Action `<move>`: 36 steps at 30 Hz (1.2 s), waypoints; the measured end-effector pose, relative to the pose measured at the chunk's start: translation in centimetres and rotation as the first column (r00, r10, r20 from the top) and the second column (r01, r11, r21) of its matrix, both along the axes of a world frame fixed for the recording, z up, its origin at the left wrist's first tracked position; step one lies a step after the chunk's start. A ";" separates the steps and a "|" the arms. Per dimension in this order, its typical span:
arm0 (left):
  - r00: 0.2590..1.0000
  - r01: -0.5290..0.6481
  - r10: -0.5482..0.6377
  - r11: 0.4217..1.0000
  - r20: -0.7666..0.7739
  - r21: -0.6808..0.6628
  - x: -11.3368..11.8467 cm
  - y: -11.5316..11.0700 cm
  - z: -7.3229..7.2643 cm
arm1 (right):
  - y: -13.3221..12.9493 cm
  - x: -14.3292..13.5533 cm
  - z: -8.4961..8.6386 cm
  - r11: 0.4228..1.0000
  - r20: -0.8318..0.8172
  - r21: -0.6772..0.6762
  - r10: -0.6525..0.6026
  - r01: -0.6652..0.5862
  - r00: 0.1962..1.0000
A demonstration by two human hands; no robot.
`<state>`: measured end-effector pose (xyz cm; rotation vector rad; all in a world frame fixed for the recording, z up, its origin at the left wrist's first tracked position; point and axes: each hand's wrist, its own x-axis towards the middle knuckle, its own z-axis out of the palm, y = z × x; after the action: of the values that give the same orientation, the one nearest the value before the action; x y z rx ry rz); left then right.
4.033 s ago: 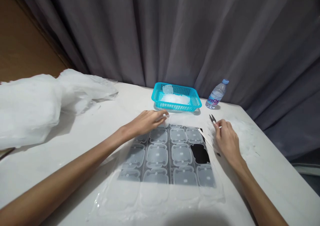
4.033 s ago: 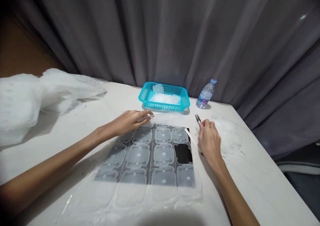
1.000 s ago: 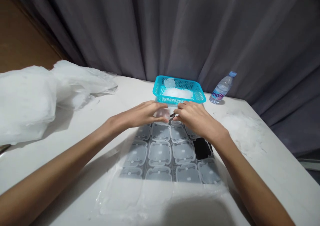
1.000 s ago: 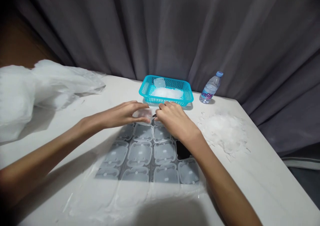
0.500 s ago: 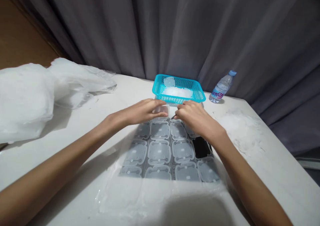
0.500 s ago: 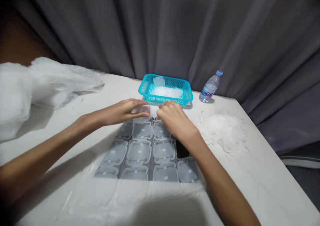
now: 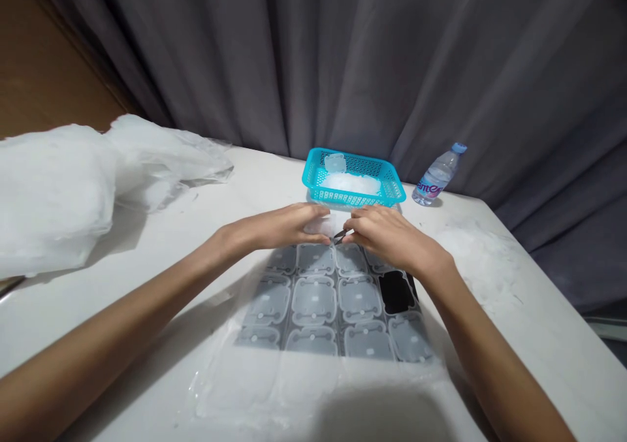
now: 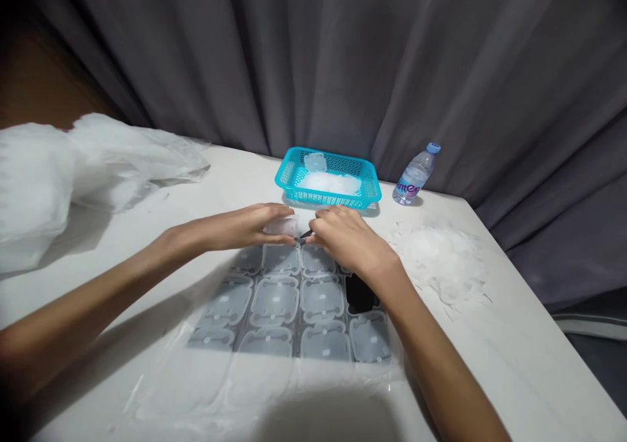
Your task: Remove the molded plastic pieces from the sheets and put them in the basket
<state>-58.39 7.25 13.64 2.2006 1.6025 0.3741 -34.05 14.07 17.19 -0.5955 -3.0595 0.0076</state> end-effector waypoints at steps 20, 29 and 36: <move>0.981 -0.028 0.013 0.997 -0.195 -0.071 2.3 -1.1 1.4 | -1.1 -1.1 -1.3 0.981 -0.003 0.183 0.062 -0.060 0.998; 0.994 -0.022 0.016 0.999 -0.104 -0.049 2.7 -1.1 0.6 | -1.1 -1.0 -0.9 0.986 0.000 0.153 0.063 -0.063 0.998; 0.999 -0.029 0.027 0.998 -0.035 -0.052 2.4 -0.9 0.9 | -1.0 -2.0 -1.1 0.991 0.053 0.121 0.042 -0.048 0.998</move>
<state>-55.98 6.32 14.53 2.1582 1.6441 0.3000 -36.07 13.12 16.10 -0.5269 -3.0921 -0.1955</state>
